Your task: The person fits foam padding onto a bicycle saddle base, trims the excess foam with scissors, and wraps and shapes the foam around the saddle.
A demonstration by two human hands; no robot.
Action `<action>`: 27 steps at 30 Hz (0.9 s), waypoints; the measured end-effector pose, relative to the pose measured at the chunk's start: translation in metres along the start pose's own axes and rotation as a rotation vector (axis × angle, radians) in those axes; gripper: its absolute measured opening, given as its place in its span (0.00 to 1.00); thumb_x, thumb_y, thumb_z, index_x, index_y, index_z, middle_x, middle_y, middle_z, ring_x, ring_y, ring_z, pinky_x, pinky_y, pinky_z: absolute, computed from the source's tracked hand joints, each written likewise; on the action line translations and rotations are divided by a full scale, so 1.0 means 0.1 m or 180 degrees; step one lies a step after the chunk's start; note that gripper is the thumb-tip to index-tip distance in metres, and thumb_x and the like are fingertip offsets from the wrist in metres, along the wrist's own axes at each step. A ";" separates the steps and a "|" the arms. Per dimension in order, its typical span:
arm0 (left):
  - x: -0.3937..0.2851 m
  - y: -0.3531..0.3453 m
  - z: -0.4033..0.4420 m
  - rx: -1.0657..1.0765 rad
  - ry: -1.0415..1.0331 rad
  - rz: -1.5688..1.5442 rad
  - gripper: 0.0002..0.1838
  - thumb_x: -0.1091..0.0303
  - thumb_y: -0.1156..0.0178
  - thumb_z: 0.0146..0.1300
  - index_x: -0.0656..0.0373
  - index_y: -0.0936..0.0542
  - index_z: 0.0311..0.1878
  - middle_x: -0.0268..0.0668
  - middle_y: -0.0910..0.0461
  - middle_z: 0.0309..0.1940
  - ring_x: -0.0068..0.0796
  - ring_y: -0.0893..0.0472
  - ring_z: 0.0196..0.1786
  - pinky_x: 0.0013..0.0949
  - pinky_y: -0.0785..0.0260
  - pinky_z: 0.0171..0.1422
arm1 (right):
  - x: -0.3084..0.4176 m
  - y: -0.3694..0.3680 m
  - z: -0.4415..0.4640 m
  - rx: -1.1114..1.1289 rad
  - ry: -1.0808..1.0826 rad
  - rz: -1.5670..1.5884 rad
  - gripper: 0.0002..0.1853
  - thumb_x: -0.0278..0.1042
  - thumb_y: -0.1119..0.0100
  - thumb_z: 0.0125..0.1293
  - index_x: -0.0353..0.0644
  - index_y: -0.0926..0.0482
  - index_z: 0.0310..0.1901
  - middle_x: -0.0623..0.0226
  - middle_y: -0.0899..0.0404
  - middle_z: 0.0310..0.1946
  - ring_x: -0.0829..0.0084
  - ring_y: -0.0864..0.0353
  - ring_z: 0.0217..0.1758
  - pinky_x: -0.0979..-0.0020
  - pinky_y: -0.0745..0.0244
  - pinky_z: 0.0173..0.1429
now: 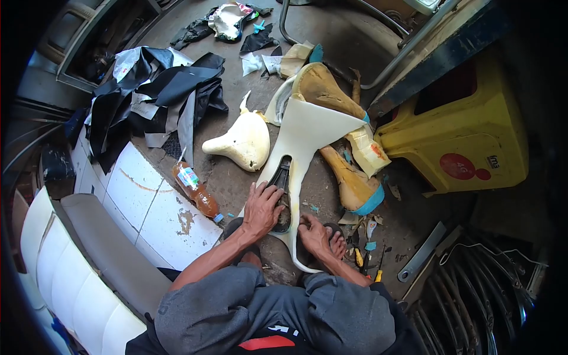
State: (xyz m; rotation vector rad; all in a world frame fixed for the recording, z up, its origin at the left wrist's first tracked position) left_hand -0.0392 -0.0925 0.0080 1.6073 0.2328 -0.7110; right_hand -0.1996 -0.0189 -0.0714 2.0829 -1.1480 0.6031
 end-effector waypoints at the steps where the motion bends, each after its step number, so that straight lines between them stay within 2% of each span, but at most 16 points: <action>1: 0.02 -0.03 0.00 0.0075 0.0027 0.0022 0.26 0.66 0.30 0.58 0.57 0.21 0.61 0.42 0.23 0.59 0.53 0.31 0.69 0.62 0.47 0.77 | -0.04 0.07 0.05 -0.0293 0.0002 0.0040 0.27 0.33 0.46 0.62 0.38 0.24 0.64 0.51 0.19 0.53 0.57 0.17 0.52 0.63 0.25 0.62; 3: 0.05 -0.01 -0.02 0.0119 0.0092 0.0057 0.27 0.65 0.30 0.59 0.56 0.22 0.62 0.42 0.23 0.61 0.54 0.32 0.72 0.62 0.48 0.78 | 0.06 0.23 0.08 -0.0665 0.0051 -0.0125 0.31 0.32 0.48 0.62 0.40 0.31 0.70 0.52 0.21 0.54 0.59 0.17 0.54 0.62 0.25 0.61; 6: 0.09 0.10 -0.04 0.0087 0.0066 -0.0220 0.29 0.62 0.31 0.61 0.56 0.24 0.66 0.44 0.25 0.66 0.55 0.35 0.75 0.62 0.50 0.79 | 0.21 0.41 0.12 -0.0838 0.0375 0.0185 0.30 0.30 0.49 0.62 0.39 0.29 0.68 0.52 0.22 0.54 0.61 0.18 0.54 0.63 0.24 0.60; 8: 0.17 0.24 -0.05 -0.0208 0.0119 -0.0454 0.30 0.56 0.35 0.66 0.56 0.27 0.70 0.45 0.27 0.69 0.54 0.35 0.75 0.63 0.52 0.80 | 0.27 0.50 0.14 -0.0880 0.0501 0.0192 0.29 0.29 0.49 0.62 0.39 0.29 0.67 0.53 0.24 0.53 0.61 0.18 0.52 0.64 0.24 0.59; 9: 0.28 0.31 -0.07 -0.0422 0.0280 -0.0416 0.28 0.56 0.40 0.70 0.57 0.27 0.69 0.50 0.27 0.68 0.54 0.32 0.72 0.56 0.46 0.78 | 0.31 0.55 0.13 -0.0923 0.0549 0.0180 0.29 0.29 0.49 0.62 0.39 0.29 0.67 0.52 0.25 0.53 0.61 0.18 0.52 0.64 0.23 0.59; 10: 0.35 0.31 -0.09 -0.0435 0.0307 -0.0420 0.28 0.56 0.40 0.70 0.57 0.27 0.69 0.50 0.27 0.68 0.54 0.32 0.72 0.56 0.46 0.78 | 0.33 0.59 0.12 -0.0959 0.0594 0.0169 0.28 0.28 0.48 0.62 0.39 0.29 0.67 0.51 0.25 0.54 0.61 0.18 0.51 0.65 0.23 0.58; 12: 0.89 0.24 -0.22 -0.0573 0.1526 -0.1064 0.26 0.58 0.42 0.71 0.58 0.27 0.69 0.55 0.27 0.66 0.55 0.30 0.70 0.49 0.39 0.75 | 0.37 0.65 0.10 -0.1006 0.0701 0.0190 0.28 0.28 0.49 0.63 0.38 0.29 0.67 0.51 0.25 0.54 0.61 0.18 0.51 0.64 0.23 0.59; 13: 1.03 0.18 -0.25 -0.0365 0.1823 -0.0865 0.26 0.55 0.44 0.72 0.61 0.26 0.67 0.58 0.25 0.62 0.55 0.25 0.65 0.45 0.34 0.69 | 0.42 0.68 0.09 -0.1080 0.0803 0.0230 0.28 0.27 0.49 0.63 0.37 0.29 0.67 0.51 0.26 0.54 0.62 0.17 0.51 0.64 0.23 0.59; 14: 1.10 0.17 -0.28 -0.0404 0.1843 -0.0860 0.26 0.55 0.44 0.72 0.61 0.26 0.67 0.58 0.25 0.62 0.55 0.25 0.65 0.45 0.34 0.69 | 0.45 0.69 0.10 -0.1053 0.0836 0.0218 0.28 0.27 0.49 0.63 0.37 0.29 0.67 0.51 0.26 0.54 0.62 0.17 0.51 0.64 0.23 0.59; 16: 1.20 -0.01 -0.32 0.0180 0.2266 -0.1259 0.28 0.50 0.46 0.72 0.62 0.26 0.66 0.56 0.19 0.55 0.55 0.20 0.59 0.47 0.30 0.65 | 0.46 0.76 0.09 -0.1116 0.0801 0.0366 0.27 0.27 0.49 0.65 0.35 0.29 0.67 0.51 0.26 0.55 0.64 0.17 0.52 0.64 0.23 0.59; 17: 1.22 -0.05 -0.36 0.0328 0.2442 -0.1358 0.29 0.46 0.46 0.72 0.62 0.22 0.62 0.54 0.16 0.49 0.53 0.17 0.53 0.46 0.27 0.60 | 0.45 0.79 0.09 -0.1110 0.0790 0.0375 0.26 0.27 0.49 0.65 0.34 0.29 0.66 0.52 0.26 0.56 0.65 0.17 0.52 0.63 0.23 0.60; 21: 1.17 -0.17 -0.35 0.0649 0.2340 -0.1671 0.28 0.45 0.45 0.70 0.62 0.18 0.56 0.52 0.14 0.47 0.48 0.15 0.51 0.44 0.26 0.57 | 0.46 0.82 0.04 -0.1060 0.0894 0.0438 0.26 0.28 0.49 0.66 0.35 0.30 0.67 0.52 0.26 0.57 0.64 0.17 0.52 0.64 0.23 0.59; 24: 0.90 -0.14 -0.21 0.0815 0.2027 -0.2028 0.27 0.46 0.41 0.69 0.62 0.17 0.53 0.46 0.14 0.42 0.36 0.16 0.45 0.38 0.26 0.52 | 0.47 0.82 0.07 -0.1027 0.0880 0.0412 0.26 0.28 0.48 0.67 0.36 0.30 0.68 0.53 0.25 0.57 0.64 0.17 0.51 0.64 0.23 0.58; 27: 0.64 -0.10 -0.12 0.0943 0.1776 -0.2292 0.24 0.49 0.39 0.69 0.63 0.18 0.52 0.43 0.16 0.39 0.32 0.19 0.43 0.37 0.27 0.51 | 0.54 0.76 0.02 -0.0923 0.0858 0.0450 0.27 0.28 0.47 0.67 0.38 0.30 0.68 0.54 0.24 0.55 0.64 0.17 0.51 0.65 0.22 0.57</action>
Point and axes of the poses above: each hand's wrist, its own z-axis towards the middle knuckle, its own y-axis out of the back of the hand, x = y × z, the point moved 10 cm from there along z, towards the middle knuckle
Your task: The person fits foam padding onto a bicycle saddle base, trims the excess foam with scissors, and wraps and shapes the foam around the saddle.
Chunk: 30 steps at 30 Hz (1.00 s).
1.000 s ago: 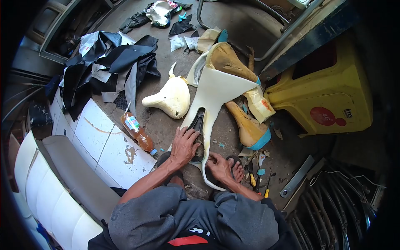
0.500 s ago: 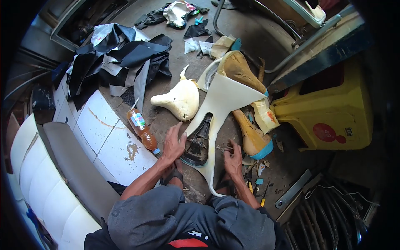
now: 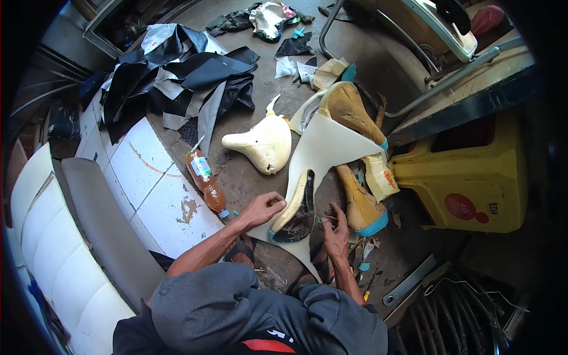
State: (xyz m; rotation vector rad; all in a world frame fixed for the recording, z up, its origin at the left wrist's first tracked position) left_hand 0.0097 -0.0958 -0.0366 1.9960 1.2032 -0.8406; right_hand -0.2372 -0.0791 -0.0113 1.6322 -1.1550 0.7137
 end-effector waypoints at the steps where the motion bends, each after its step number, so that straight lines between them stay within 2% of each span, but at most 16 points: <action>1: -0.03 -0.05 -0.01 0.0007 0.0011 -0.0012 0.24 0.49 0.39 0.69 0.63 0.18 0.52 0.43 0.16 0.39 0.32 0.19 0.43 0.37 0.27 0.51 | 0.04 -0.03 -0.02 0.0064 0.0076 -0.0074 0.26 0.28 0.46 0.67 0.39 0.29 0.68 0.54 0.24 0.54 0.64 0.17 0.51 0.65 0.22 0.56; 3: -0.14 -0.13 -0.01 0.0037 -0.0078 -0.0122 0.23 0.51 0.40 0.70 0.62 0.19 0.54 0.38 0.18 0.41 0.28 0.23 0.42 0.34 0.30 0.50 | 0.12 -0.07 -0.01 0.0108 0.0170 -0.0150 0.26 0.28 0.46 0.68 0.40 0.29 0.68 0.54 0.23 0.53 0.64 0.17 0.50 0.65 0.22 0.55; 5: -0.12 -0.19 0.02 0.0070 -0.0026 -0.0177 0.22 0.52 0.39 0.70 0.62 0.20 0.54 0.39 0.18 0.41 0.27 0.23 0.43 0.34 0.30 0.50 | 0.18 -0.12 -0.05 0.0202 0.0168 -0.0269 0.26 0.28 0.46 0.68 0.40 0.29 0.68 0.53 0.23 0.52 0.63 0.17 0.50 0.64 0.22 0.54; 8: -0.05 -0.15 0.08 -0.0078 -0.0027 0.0000 0.22 0.51 0.40 0.71 0.63 0.20 0.53 0.40 0.17 0.42 0.29 0.22 0.44 0.35 0.30 0.51 | 0.20 -0.12 -0.05 0.0188 0.0244 -0.0276 0.26 0.28 0.46 0.68 0.40 0.29 0.68 0.54 0.23 0.51 0.64 0.18 0.49 0.65 0.22 0.52; 10: 0.07 -0.02 0.09 -0.0303 0.0147 0.0105 0.25 0.49 0.41 0.70 0.64 0.20 0.53 0.47 0.16 0.43 0.39 0.18 0.46 0.39 0.28 0.54 | 0.16 -0.12 -0.04 0.0176 0.0306 -0.0258 0.26 0.28 0.45 0.68 0.40 0.29 0.68 0.55 0.23 0.51 0.64 0.18 0.49 0.65 0.22 0.51; 15: 0.46 0.28 0.00 -0.0599 0.0140 0.0070 0.24 0.50 0.42 0.71 0.65 0.20 0.53 0.47 0.16 0.43 0.39 0.17 0.47 0.39 0.27 0.53 | 0.16 -0.14 -0.01 0.0230 0.0310 -0.0255 0.26 0.29 0.45 0.68 0.41 0.29 0.68 0.54 0.24 0.52 0.63 0.18 0.49 0.65 0.22 0.52; 17: 0.89 0.36 -0.07 -0.0747 0.0618 -0.0885 0.23 0.52 0.42 0.72 0.65 0.20 0.53 0.43 0.17 0.41 0.33 0.17 0.45 0.36 0.25 0.50 | 0.23 -0.15 0.00 0.0274 0.0334 -0.0293 0.26 0.29 0.45 0.68 0.41 0.29 0.68 0.54 0.24 0.52 0.62 0.18 0.49 0.65 0.22 0.52; 18: 0.97 0.39 -0.14 -0.0729 0.0775 -0.1490 0.19 0.56 0.44 0.75 0.61 0.23 0.58 0.41 0.18 0.40 0.30 0.18 0.45 0.31 0.24 0.50 | 0.28 -0.15 0.00 0.0282 0.0356 -0.0329 0.26 0.29 0.45 0.68 0.41 0.29 0.68 0.54 0.24 0.52 0.62 0.18 0.49 0.64 0.21 0.52; 19: 1.06 0.43 -0.20 -0.0748 0.0786 -0.1504 0.19 0.56 0.44 0.75 0.61 0.23 0.58 0.41 0.18 0.40 0.30 0.18 0.45 0.31 0.24 0.50 | 0.31 -0.15 0.01 0.0308 0.0359 -0.0334 0.26 0.29 0.45 0.68 0.41 0.29 0.68 0.54 0.24 0.52 0.62 0.18 0.49 0.64 0.21 0.52; 21: 1.26 0.80 -0.48 -0.2031 0.0541 -0.1617 0.15 0.59 0.42 0.74 0.61 0.23 0.52 0.35 0.20 0.35 0.26 0.21 0.33 0.30 0.27 0.39 | 0.44 -0.15 0.05 0.0363 0.0507 -0.0348 0.25 0.29 0.45 0.69 0.40 0.29 0.68 0.54 0.24 0.52 0.61 0.18 0.49 0.64 0.21 0.51; 22: 1.33 0.78 -0.56 -0.2054 0.0551 -0.1633 0.15 0.59 0.42 0.74 0.61 0.23 0.52 0.35 0.20 0.35 0.26 0.21 0.33 0.30 0.27 0.39 | 0.51 -0.15 0.07 0.0383 0.0537 -0.0395 0.25 0.29 0.45 0.69 0.40 0.29 0.68 0.53 0.24 0.52 0.61 0.18 0.49 0.64 0.20 0.52; 24: 1.20 1.04 -0.98 -0.3245 0.0437 -0.0286 0.13 0.61 0.40 0.71 0.62 0.23 0.47 0.33 0.22 0.30 0.24 0.27 0.25 0.32 0.32 0.32 | 0.67 -0.13 0.10 0.0400 0.0564 -0.0333 0.25 0.29 0.46 0.69 0.40 0.29 0.68 0.54 0.24 0.52 0.62 0.18 0.49 0.64 0.20 0.52; 27: 1.00 1.12 -1.22 -0.3514 0.0540 -0.0043 0.15 0.61 0.37 0.68 0.63 0.25 0.45 0.39 0.23 0.31 0.28 0.26 0.27 0.35 0.32 0.34 | 0.82 -0.14 0.13 0.0438 0.0553 -0.0150 0.24 0.28 0.46 0.70 0.39 0.28 0.67 0.55 0.24 0.53 0.63 0.18 0.49 0.65 0.20 0.53; 28: 0.91 1.24 -1.27 -0.3676 0.0602 0.0378 0.23 0.55 0.34 0.66 0.64 0.26 0.52 0.44 0.22 0.38 0.39 0.22 0.35 0.41 0.28 0.44 | 0.85 -0.14 0.13 0.0447 0.0551 -0.0079 0.24 0.28 0.46 0.70 0.39 0.28 0.67 0.55 0.24 0.53 0.64 0.18 0.49 0.65 0.20 0.53; 29: 0.96 1.36 -1.17 -0.3702 0.0601 0.0380 0.23 0.55 0.34 0.66 0.64 0.26 0.52 0.44 0.22 0.38 0.39 0.22 0.35 0.41 0.28 0.44 | 0.87 -0.16 0.15 0.0450 0.0564 0.0002 0.24 0.29 0.46 0.70 0.39 0.28 0.67 0.55 0.24 0.52 0.64 0.18 0.49 0.65 0.20 0.54; 30: 1.01 1.54 -1.17 -0.4192 0.0712 0.0870 0.30 0.52 0.31 0.62 0.67 0.28 0.55 0.48 0.22 0.43 0.44 0.22 0.43 0.44 0.28 0.50 | 0.83 -0.18 0.16 0.0460 0.0575 0.0006 0.24 0.28 0.46 0.70 0.38 0.28 0.67 0.56 0.24 0.53 0.66 0.18 0.48 0.66 0.21 0.54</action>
Point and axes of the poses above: each hand's wrist, its own z-axis towards the middle knuckle, its own y-axis out of the back of the hand, x = y × z, the point moved 10 cm from there along z, towards the middle knuckle
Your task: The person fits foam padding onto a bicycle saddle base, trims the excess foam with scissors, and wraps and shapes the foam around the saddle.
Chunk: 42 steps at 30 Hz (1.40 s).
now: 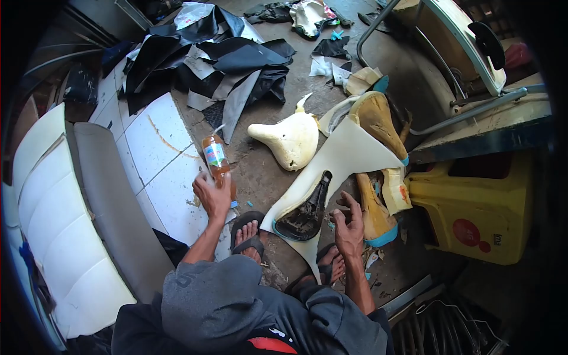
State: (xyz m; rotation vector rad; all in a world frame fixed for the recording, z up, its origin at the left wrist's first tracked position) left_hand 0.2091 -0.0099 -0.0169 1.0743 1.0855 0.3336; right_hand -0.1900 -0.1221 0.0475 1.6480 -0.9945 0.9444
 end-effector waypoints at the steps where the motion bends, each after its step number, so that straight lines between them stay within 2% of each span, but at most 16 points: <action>1: 0.07 0.03 0.14 -0.0547 -0.0112 0.0413 0.37 0.49 0.28 0.58 0.69 0.30 0.58 0.53 0.23 0.49 0.50 0.22 0.50 0.47 0.28 0.57 | -0.02 -0.05 -0.01 0.0026 0.0016 0.0022 0.24 0.28 0.46 0.70 0.38 0.28 0.67 0.56 0.24 0.53 0.66 0.18 0.48 0.66 0.21 0.54; 3: 0.41 -0.48 0.46 0.0316 0.0394 -0.0113 0.41 0.50 0.22 0.50 0.74 0.27 0.55 0.53 0.18 0.43 0.53 0.18 0.44 0.45 0.25 0.54 | -0.01 -0.19 0.01 0.0207 -0.0011 0.0150 0.23 0.28 0.45 0.70 0.37 0.26 0.66 0.58 0.23 0.51 0.69 0.19 0.48 0.67 0.22 0.53; 5: 0.30 -0.48 0.59 0.0112 0.0275 0.0602 0.34 0.56 0.22 0.50 0.70 0.26 0.52 0.49 0.18 0.43 0.44 0.17 0.44 0.43 0.23 0.50 | 0.08 -0.38 0.00 0.0508 -0.0035 0.0283 0.22 0.29 0.43 0.69 0.38 0.25 0.64 0.62 0.21 0.48 0.72 0.19 0.45 0.69 0.23 0.50; 7: 0.44 -0.97 0.47 0.1721 0.1441 -0.1546 0.26 0.63 0.25 0.52 0.66 0.25 0.49 0.43 0.18 0.41 0.38 0.16 0.44 0.39 0.22 0.47 | 0.29 -0.55 -0.05 0.0879 -0.0019 0.0153 0.21 0.30 0.43 0.70 0.38 0.24 0.64 0.64 0.20 0.47 0.73 0.19 0.45 0.70 0.23 0.51; 12: -0.29 -0.71 0.14 0.1787 0.1903 -0.4295 0.16 0.71 0.33 0.57 0.58 0.24 0.48 0.36 0.19 0.36 0.34 0.16 0.42 0.44 0.18 0.47 | 0.22 -1.25 -0.25 0.1870 -0.0837 0.1141 0.26 0.31 0.43 0.73 0.37 0.33 0.71 0.66 0.21 0.46 0.75 0.19 0.42 0.72 0.22 0.49; 17: -0.69 -0.49 0.18 0.1636 0.1652 -0.4636 0.15 0.70 0.35 0.59 0.58 0.24 0.49 0.36 0.19 0.37 0.34 0.15 0.40 0.43 0.18 0.46 | 0.02 -1.77 -0.59 0.2180 -0.1925 0.2335 0.42 0.28 0.42 0.71 0.42 0.56 0.81 0.63 0.20 0.45 0.74 0.18 0.39 0.71 0.19 0.44; 22: -0.80 -0.46 0.16 0.1576 0.1769 -0.4869 0.14 0.71 0.34 0.58 0.58 0.24 0.47 0.36 0.19 0.36 0.34 0.16 0.36 0.41 0.18 0.43 | 0.22 -1.90 -0.62 0.2323 -0.2212 0.3079 0.46 0.26 0.44 0.69 0.46 0.61 0.82 0.65 0.20 0.42 0.74 0.19 0.38 0.70 0.21 0.42; 27: -0.75 -0.30 0.20 0.0820 0.1168 -0.4323 0.24 0.73 0.33 0.57 0.60 0.31 0.56 0.38 0.21 0.41 0.32 0.17 0.39 0.39 0.20 0.48 | 0.25 -1.85 -0.60 0.2329 -0.2393 0.3706 0.46 0.26 0.44 0.66 0.49 0.57 0.82 0.65 0.22 0.40 0.73 0.20 0.38 0.68 0.22 0.41; 29: -0.58 -0.33 0.26 0.0432 0.0896 -0.4025 0.29 0.73 0.33 0.56 0.61 0.34 0.60 0.40 0.22 0.44 0.33 0.17 0.41 0.39 0.21 0.51 | 0.35 -1.63 -0.41 0.2173 -0.1864 0.3931 0.42 0.23 0.47 0.65 0.47 0.50 0.80 0.64 0.23 0.40 0.72 0.21 0.38 0.66 0.20 0.41; 31: -0.25 -0.43 0.37 0.0341 0.0484 -0.1946 0.37 0.71 0.32 0.57 0.66 0.41 0.66 0.45 0.26 0.51 0.38 0.21 0.51 0.44 0.27 0.60 | 0.42 -1.32 -0.22 0.1815 -0.1487 0.3682 0.39 0.23 0.47 0.62 0.46 0.42 0.77 0.64 0.24 0.41 0.72 0.21 0.38 0.65 0.21 0.42; 32: -0.26 -0.37 0.35 0.0018 -0.0098 -0.1439 0.42 0.65 0.29 0.57 0.69 0.42 0.68 0.50 0.31 0.57 0.46 0.27 0.60 0.51 0.37 0.69 | 0.37 -1.17 -0.14 0.1560 -0.1417 0.3574 0.39 0.23 0.47 0.61 0.45 0.42 0.77 0.65 0.24 0.41 0.72 0.21 0.38 0.66 0.21 0.42; 33: -0.28 -0.32 0.25 0.0032 -0.0090 -0.1449 0.42 0.65 0.29 0.57 0.69 0.42 0.68 0.50 0.31 0.57 0.46 0.27 0.60 0.51 0.37 0.69 | 0.32 -1.03 -0.05 0.1312 -0.1332 0.3463 0.39 0.23 0.47 0.61 0.45 0.41 0.77 0.65 0.25 0.41 0.72 0.21 0.38 0.66 0.22 0.41; 35: -0.84 -0.03 -0.11 -0.0047 -0.1380 -0.0142 0.46 0.60 0.24 0.53 0.68 0.40 0.68 0.54 0.35 0.62 0.51 0.31 0.63 0.52 0.44 0.73 | 0.18 -0.83 0.03 0.1086 -0.1306 0.3409 0.38 0.22 0.48 0.61 0.45 0.40 0.76 0.66 0.25 0.42 0.72 0.22 0.37 0.67 0.22 0.40; 36: -1.05 -0.09 -0.33 0.0670 -0.1875 -0.0401 0.47 0.55 0.23 0.51 0.67 0.37 0.69 0.54 0.32 0.62 0.53 0.33 0.65 0.53 0.45 0.73 | 0.10 -0.72 0.09 0.0890 -0.1262 0.3349 0.38 0.24 0.47 0.60 0.46 0.40 0.76 0.67 0.24 0.41 0.74 0.22 0.37 0.67 0.22 0.39; 38: -1.06 -0.52 -0.77 0.2628 -0.1208 -0.0207 0.43 0.54 0.26 0.52 0.64 0.32 0.68 0.51 0.24 0.55 0.54 0.28 0.62 0.50 0.41 0.70 | -0.05 -0.57 0.20 0.0654 -0.1158 0.3211 0.37 0.25 0.47 0.60 0.46 0.38 0.75 0.69 0.25 0.41 0.76 0.23 0.36 0.69 0.22 0.37; 42: -0.81 -1.02 -1.22 0.3664 -0.1208 0.0255 0.36 0.54 0.27 0.51 0.61 0.26 0.62 0.48 0.19 0.46 0.54 0.23 0.57 0.49 0.37 0.65 | -0.25 -0.41 0.34 0.0535 -0.1267 0.2286 0.32 0.22 0.49 0.62 0.44 0.30 0.70 0.70 0.26 0.40 0.78 0.24 0.34 0.74 0.24 0.36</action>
Point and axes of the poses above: each hand's wrist, its own z-axis towards the middle knuckle, its own y-axis out of the back of the hand, x = y × z, the point moved 10 cm from there along z, towards the middle knuckle
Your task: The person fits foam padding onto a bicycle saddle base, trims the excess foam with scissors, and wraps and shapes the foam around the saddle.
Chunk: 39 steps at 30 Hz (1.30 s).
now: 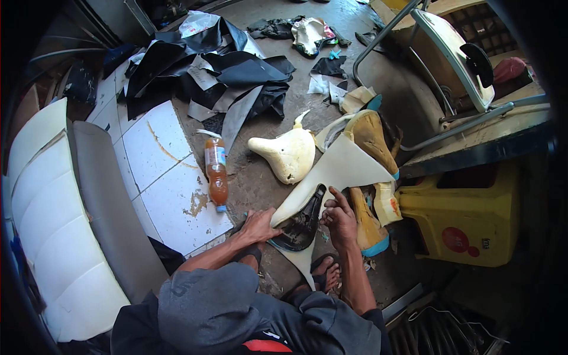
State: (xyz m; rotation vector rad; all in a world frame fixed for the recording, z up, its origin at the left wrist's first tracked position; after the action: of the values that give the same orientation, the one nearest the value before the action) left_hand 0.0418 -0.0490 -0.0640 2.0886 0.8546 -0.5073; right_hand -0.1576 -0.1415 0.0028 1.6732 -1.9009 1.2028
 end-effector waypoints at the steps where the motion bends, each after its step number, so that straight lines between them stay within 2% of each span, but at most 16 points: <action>1: -0.15 0.11 -0.04 -0.0315 -0.0348 0.0185 0.31 0.57 0.27 0.50 0.59 0.25 0.55 0.47 0.19 0.43 0.54 0.22 0.53 0.50 0.35 0.60 | 0.00 0.06 0.04 -0.0030 0.0015 -0.0012 0.32 0.22 0.49 0.62 0.44 0.30 0.70 0.70 0.26 0.40 0.78 0.24 0.34 0.74 0.24 0.36; 2: -0.32 0.19 -0.11 -0.0627 -0.0694 0.0362 0.25 0.60 0.27 0.49 0.58 0.23 0.49 0.46 0.18 0.40 0.55 0.21 0.49 0.51 0.34 0.56 | 0.04 0.08 0.07 0.0035 0.0132 -0.0503 0.31 0.23 0.48 0.63 0.43 0.29 0.70 0.71 0.26 0.39 0.79 0.24 0.33 0.74 0.25 0.35; 3: -0.44 0.24 -0.16 -0.0619 -0.0722 0.0353 0.25 0.60 0.27 0.49 0.58 0.23 0.49 0.46 0.18 0.40 0.55 0.21 0.49 0.51 0.34 0.56 | 0.09 0.08 0.09 0.0110 0.0254 -0.0992 0.30 0.24 0.47 0.63 0.43 0.27 0.69 0.71 0.26 0.39 0.80 0.25 0.31 0.75 0.26 0.34; 5: -0.77 0.49 -0.35 -0.1183 -0.1221 0.0780 0.20 0.67 0.29 0.48 0.58 0.27 0.41 0.45 0.21 0.38 0.52 0.21 0.44 0.51 0.34 0.49 | 0.08 0.13 0.15 0.0142 0.0229 -0.1252 0.30 0.23 0.47 0.62 0.46 0.27 0.69 0.73 0.27 0.38 0.82 0.28 0.31 0.76 0.27 0.35; 8: -0.77 0.47 -0.34 -0.1222 -0.1243 0.0857 0.21 0.69 0.29 0.47 0.57 0.27 0.42 0.44 0.23 0.36 0.50 0.21 0.42 0.51 0.33 0.47 | -0.06 0.30 0.42 0.0149 0.0184 -0.1980 0.31 0.27 0.47 0.63 0.49 0.27 0.70 0.71 0.25 0.37 0.81 0.28 0.32 0.76 0.27 0.35; 10: -0.78 0.46 -0.34 -0.1218 -0.1217 0.0819 0.21 0.69 0.29 0.47 0.58 0.27 0.43 0.45 0.23 0.37 0.51 0.21 0.42 0.51 0.33 0.47 | 0.00 0.32 0.54 0.0084 0.0472 -0.2925 0.31 0.31 0.48 0.63 0.51 0.27 0.71 0.68 0.23 0.38 0.78 0.25 0.33 0.73 0.26 0.39; 11: -0.76 0.45 -0.35 -0.1210 -0.1183 0.0775 0.21 0.70 0.29 0.47 0.58 0.28 0.44 0.45 0.23 0.37 0.51 0.21 0.42 0.51 0.32 0.46 | -0.03 0.35 0.58 0.0075 0.0456 -0.2909 0.31 0.31 0.48 0.63 0.51 0.27 0.71 0.68 0.23 0.38 0.78 0.25 0.33 0.73 0.26 0.39; 13: -0.75 0.44 -0.35 -0.1209 -0.1185 0.0686 0.21 0.71 0.29 0.47 0.59 0.28 0.44 0.46 0.23 0.37 0.52 0.21 0.42 0.52 0.31 0.46 | -0.01 0.30 0.62 0.0138 0.0521 -0.3387 0.30 0.34 0.48 0.63 0.53 0.25 0.69 0.63 0.20 0.41 0.72 0.23 0.35 0.69 0.24 0.46; 17: -0.72 0.45 -0.36 -0.1227 -0.1091 0.0389 0.21 0.73 0.30 0.48 0.61 0.29 0.44 0.49 0.24 0.38 0.55 0.22 0.43 0.53 0.29 0.49 | -0.10 0.29 0.50 0.0281 0.0325 -0.3605 0.30 0.32 0.48 0.61 0.52 0.24 0.68 0.59 0.18 0.44 0.67 0.22 0.38 0.66 0.24 0.51; 19: -0.69 0.45 -0.36 -0.1223 -0.1068 0.0351 0.22 0.74 0.30 0.48 0.62 0.29 0.44 0.49 0.24 0.39 0.56 0.22 0.44 0.52 0.29 0.50 | -0.08 0.12 0.30 0.0575 0.1204 -0.3567 0.29 0.35 0.45 0.61 0.54 0.22 0.66 0.55 0.22 0.36 0.59 0.20 0.39 0.62 0.24 0.51; 26: -0.69 0.41 -0.39 -0.1260 -0.1152 0.0151 0.25 0.75 0.28 0.48 0.63 0.29 0.48 0.50 0.25 0.41 0.56 0.23 0.48 0.52 0.30 0.53 | -0.30 -0.45 -0.46 0.1227 0.0810 -0.3663 0.30 0.30 0.46 0.60 0.53 0.23 0.67 0.59 0.27 0.34 0.60 0.22 0.40 0.62 0.24 0.49; 27: -0.70 0.41 -0.39 -0.1258 -0.1152 0.0155 0.25 0.75 0.28 0.48 0.63 0.29 0.48 0.50 0.25 0.41 0.56 0.23 0.48 0.52 0.30 0.53 | -0.33 -0.42 -0.41 0.1226 0.0810 -0.3658 0.30 0.30 0.46 0.60 0.53 0.23 0.67 0.59 0.27 0.34 0.60 0.22 0.40 0.62 0.24 0.49; 29: -0.69 0.41 -0.39 -0.1238 -0.1138 0.0143 0.25 0.76 0.29 0.48 0.63 0.29 0.48 0.50 0.26 0.42 0.55 0.24 0.48 0.51 0.30 0.53 | -0.16 -0.26 -0.21 0.0752 0.1142 -0.2881 0.30 0.30 0.45 0.59 0.52 0.24 0.67 0.58 0.27 0.34 0.60 0.23 0.38 0.63 0.25 0.49; 31: -0.67 0.37 -0.42 -0.1220 -0.1152 0.0168 0.25 0.76 0.28 0.48 0.63 0.29 0.48 0.50 0.26 0.42 0.55 0.24 0.49 0.51 0.30 0.53 | -0.06 -0.07 0.05 0.0458 0.1140 -0.2818 0.31 0.32 0.45 0.59 0.52 0.24 0.68 0.58 0.27 0.34 0.61 0.24 0.38 0.62 0.25 0.50; 33: -0.70 0.40 -0.39 -0.1254 -0.1187 0.0186 0.25 0.76 0.28 0.47 0.63 0.29 0.48 0.50 0.26 0.42 0.55 0.24 0.49 0.51 0.30 0.53 | 0.08 0.10 0.30 0.0128 0.1224 -0.3443 0.31 0.33 0.45 0.59 0.51 0.24 0.68 0.58 0.25 0.35 0.59 0.23 0.39 0.61 0.25 0.51; 39: -0.71 0.39 -0.43 -0.1269 -0.1211 0.0191 0.26 0.76 0.28 0.47 0.63 0.29 0.49 0.49 0.26 0.42 0.55 0.24 0.48 0.51 0.30 0.52 | 0.00 0.17 0.55 0.0315 0.0998 -0.4131 0.31 0.31 0.46 0.60 0.50 0.24 0.68 0.58 0.29 0.34 0.61 0.24 0.40 0.63 0.26 0.50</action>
State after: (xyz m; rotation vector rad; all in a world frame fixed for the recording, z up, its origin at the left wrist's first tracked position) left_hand 0.0229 -0.0601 0.0250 1.5828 0.6089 -0.6207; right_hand -0.1583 -0.1844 -0.0360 1.9961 -0.3115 0.8547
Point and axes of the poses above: each hand's wrist, its own z-axis towards the middle knuckle, its own y-axis out of the back of the hand, x = y × z, the point moved 10 cm from there along z, towards the middle knuckle
